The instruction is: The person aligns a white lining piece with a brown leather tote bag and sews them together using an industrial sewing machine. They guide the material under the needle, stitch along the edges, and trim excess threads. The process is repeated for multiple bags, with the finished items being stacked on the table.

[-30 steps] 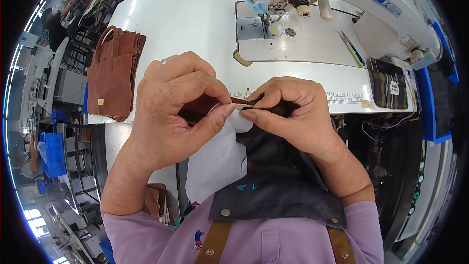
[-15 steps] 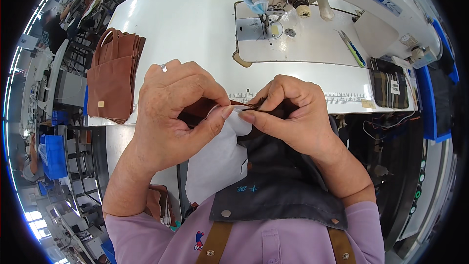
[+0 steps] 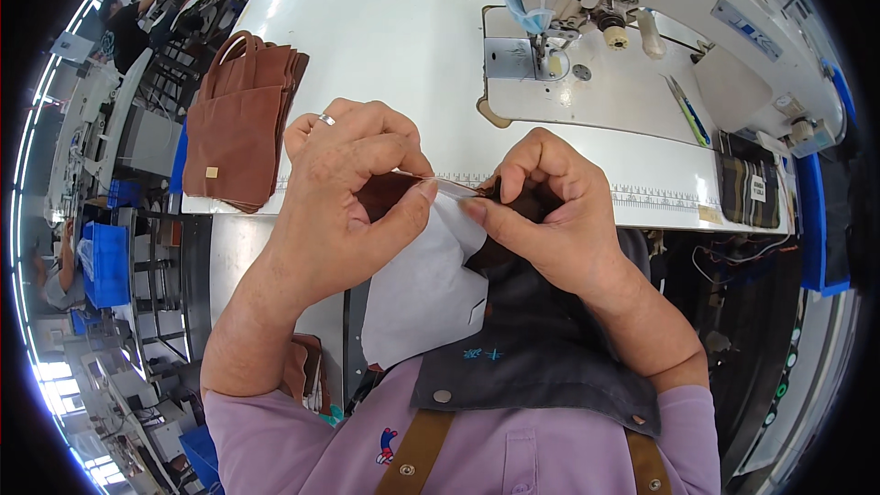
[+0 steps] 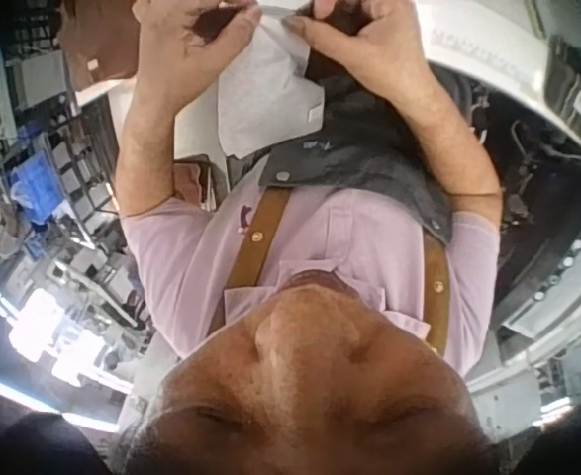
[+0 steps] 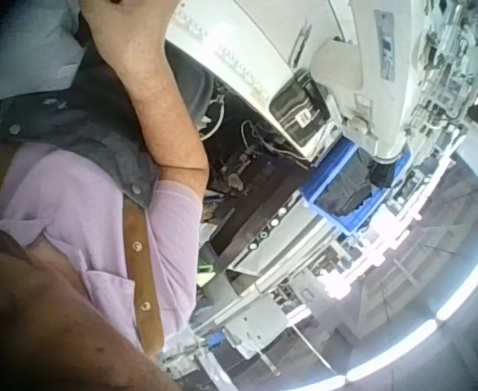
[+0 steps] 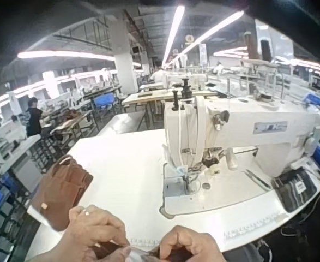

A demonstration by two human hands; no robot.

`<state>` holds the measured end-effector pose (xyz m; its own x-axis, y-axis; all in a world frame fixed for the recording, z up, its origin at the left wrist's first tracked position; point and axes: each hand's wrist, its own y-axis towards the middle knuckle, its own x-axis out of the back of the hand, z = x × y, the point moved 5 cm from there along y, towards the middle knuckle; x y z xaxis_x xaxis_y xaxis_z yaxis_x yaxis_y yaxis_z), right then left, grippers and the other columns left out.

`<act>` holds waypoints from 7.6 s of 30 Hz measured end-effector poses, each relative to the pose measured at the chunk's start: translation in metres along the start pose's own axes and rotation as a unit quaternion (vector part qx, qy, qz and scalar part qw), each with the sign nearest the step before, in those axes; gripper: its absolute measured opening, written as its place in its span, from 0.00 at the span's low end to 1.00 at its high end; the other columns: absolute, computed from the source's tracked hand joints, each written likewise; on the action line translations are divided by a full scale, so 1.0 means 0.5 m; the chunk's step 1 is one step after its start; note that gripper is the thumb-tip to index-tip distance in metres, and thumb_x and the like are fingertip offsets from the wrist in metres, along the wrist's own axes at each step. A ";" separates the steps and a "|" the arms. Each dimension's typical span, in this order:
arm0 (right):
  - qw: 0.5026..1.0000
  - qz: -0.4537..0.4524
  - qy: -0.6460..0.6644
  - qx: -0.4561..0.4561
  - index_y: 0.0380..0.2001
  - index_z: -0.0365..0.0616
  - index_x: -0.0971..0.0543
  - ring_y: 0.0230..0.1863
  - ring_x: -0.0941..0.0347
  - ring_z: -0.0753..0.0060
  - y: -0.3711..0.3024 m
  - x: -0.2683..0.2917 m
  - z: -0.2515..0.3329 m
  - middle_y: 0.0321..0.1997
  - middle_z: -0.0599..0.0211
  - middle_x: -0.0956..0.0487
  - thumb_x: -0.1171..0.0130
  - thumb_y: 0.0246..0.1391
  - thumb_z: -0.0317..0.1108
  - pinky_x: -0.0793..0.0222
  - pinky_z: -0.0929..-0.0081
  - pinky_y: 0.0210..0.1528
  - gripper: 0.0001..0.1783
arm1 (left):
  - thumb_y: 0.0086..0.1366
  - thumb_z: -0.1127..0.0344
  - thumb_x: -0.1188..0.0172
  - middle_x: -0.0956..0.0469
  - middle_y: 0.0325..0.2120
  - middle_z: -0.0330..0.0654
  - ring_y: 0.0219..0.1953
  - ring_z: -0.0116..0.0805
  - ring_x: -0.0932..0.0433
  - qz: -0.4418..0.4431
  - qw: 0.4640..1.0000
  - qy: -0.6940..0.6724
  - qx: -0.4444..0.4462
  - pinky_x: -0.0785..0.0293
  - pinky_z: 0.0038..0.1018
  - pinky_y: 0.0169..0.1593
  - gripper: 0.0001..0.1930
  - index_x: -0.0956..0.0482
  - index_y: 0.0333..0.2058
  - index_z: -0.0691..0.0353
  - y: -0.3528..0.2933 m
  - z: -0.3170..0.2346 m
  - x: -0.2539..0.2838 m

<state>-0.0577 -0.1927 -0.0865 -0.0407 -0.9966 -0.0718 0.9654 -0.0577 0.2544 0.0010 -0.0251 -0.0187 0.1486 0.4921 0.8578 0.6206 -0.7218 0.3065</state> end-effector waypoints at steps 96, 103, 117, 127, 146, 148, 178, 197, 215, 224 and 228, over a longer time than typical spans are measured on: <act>0.809 0.106 -0.543 0.197 0.43 0.51 0.13 0.64 0.32 0.57 0.045 0.088 -0.051 0.57 0.67 0.21 0.31 0.51 0.39 0.37 0.60 0.60 0.15 | 0.51 0.71 0.33 0.20 0.49 0.46 0.48 0.48 0.19 0.006 0.990 0.002 -0.138 0.22 0.39 0.54 0.20 0.20 0.45 0.66 0.090 0.086 -0.198; 0.811 0.102 -0.542 0.195 0.43 0.51 0.13 0.63 0.32 0.53 0.043 0.091 -0.056 0.58 0.67 0.20 0.31 0.52 0.39 0.37 0.59 0.61 0.15 | 0.58 0.73 0.36 0.21 0.51 0.47 0.53 0.48 0.20 0.031 0.975 0.103 -0.195 0.25 0.43 0.62 0.18 0.21 0.48 0.68 0.079 0.072 -0.206; 0.824 0.091 -0.528 0.186 0.38 0.48 0.17 0.61 0.30 0.53 0.046 0.097 -0.057 0.55 0.68 0.18 0.30 0.50 0.41 0.38 0.56 0.61 0.14 | 0.60 0.78 0.40 0.19 0.48 0.46 0.49 0.46 0.17 -0.043 0.996 0.010 -0.083 0.20 0.42 0.56 0.14 0.19 0.46 0.66 0.077 0.087 -0.204; 0.815 0.109 -0.546 0.161 0.41 0.47 0.16 0.63 0.32 0.56 0.045 0.096 -0.055 0.58 0.71 0.19 0.29 0.50 0.41 0.39 0.58 0.62 0.16 | 0.60 0.77 0.39 0.18 0.49 0.42 0.50 0.44 0.19 -0.043 0.994 0.031 -0.097 0.24 0.41 0.55 0.12 0.16 0.43 0.62 0.077 0.082 -0.195; 0.803 0.109 -0.550 0.200 0.37 0.46 0.18 0.59 0.28 0.57 0.075 0.135 -0.046 0.55 0.66 0.18 0.30 0.49 0.39 0.37 0.57 0.62 0.14 | 0.63 0.64 0.33 0.20 0.55 0.42 0.60 0.45 0.24 -0.009 0.998 -0.004 -0.068 0.34 0.51 0.67 0.15 0.16 0.48 0.59 0.117 0.101 -0.231; 0.800 0.110 -0.553 0.204 0.37 0.46 0.17 0.59 0.28 0.57 0.089 0.154 -0.051 0.55 0.66 0.18 0.30 0.49 0.39 0.36 0.57 0.61 0.14 | 0.64 0.63 0.33 0.20 0.55 0.42 0.60 0.44 0.24 -0.011 0.997 0.003 -0.074 0.34 0.51 0.67 0.15 0.16 0.48 0.58 0.137 0.101 -0.238; 0.811 0.083 -0.544 0.197 0.36 0.49 0.16 0.51 0.25 0.59 0.145 0.208 -0.083 0.51 0.70 0.17 0.32 0.53 0.39 0.34 0.59 0.57 0.10 | 0.61 0.65 0.31 0.18 0.52 0.41 0.55 0.44 0.20 -0.025 0.991 0.002 -0.130 0.24 0.39 0.58 0.12 0.14 0.42 0.61 0.230 0.111 -0.246; 0.784 0.043 -0.588 0.196 0.34 0.51 0.15 0.42 0.28 0.57 0.157 0.224 -0.081 0.30 0.63 0.20 0.31 0.52 0.41 0.26 0.60 0.41 0.09 | 0.60 0.58 0.28 0.15 0.45 0.47 0.47 0.42 0.15 -0.022 0.993 -0.002 -0.113 0.20 0.32 0.50 0.18 0.14 0.46 0.61 0.274 0.132 -0.251; 0.811 0.041 -0.546 0.204 0.33 0.49 0.16 0.43 0.27 0.56 0.160 0.225 -0.083 0.32 0.64 0.20 0.30 0.50 0.39 0.31 0.58 0.50 0.09 | 0.59 0.58 0.28 0.14 0.43 0.43 0.44 0.39 0.14 -0.036 0.991 0.016 -0.131 0.19 0.31 0.48 0.17 0.13 0.44 0.60 0.274 0.130 -0.249; 0.815 0.051 -0.545 0.191 0.35 0.49 0.16 0.43 0.26 0.55 0.163 0.227 -0.084 0.33 0.63 0.19 0.30 0.50 0.38 0.31 0.58 0.51 0.10 | 0.60 0.56 0.29 0.14 0.45 0.44 0.45 0.42 0.15 -0.031 0.991 0.023 -0.126 0.20 0.33 0.51 0.17 0.13 0.43 0.61 0.273 0.136 -0.257; 0.818 0.055 -0.541 0.186 0.37 0.49 0.16 0.45 0.26 0.55 0.161 0.228 -0.082 0.35 0.63 0.19 0.30 0.50 0.38 0.32 0.57 0.51 0.11 | 0.61 0.56 0.30 0.15 0.45 0.45 0.46 0.43 0.15 -0.038 0.990 0.024 -0.136 0.22 0.36 0.55 0.17 0.13 0.43 0.62 0.273 0.131 -0.259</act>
<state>0.0259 -0.3085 -0.1138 -0.3574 -0.4533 0.8166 0.8416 0.2228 0.4920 0.1169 -0.1555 -0.1146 0.0696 0.5312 0.8444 0.3972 -0.7912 0.4650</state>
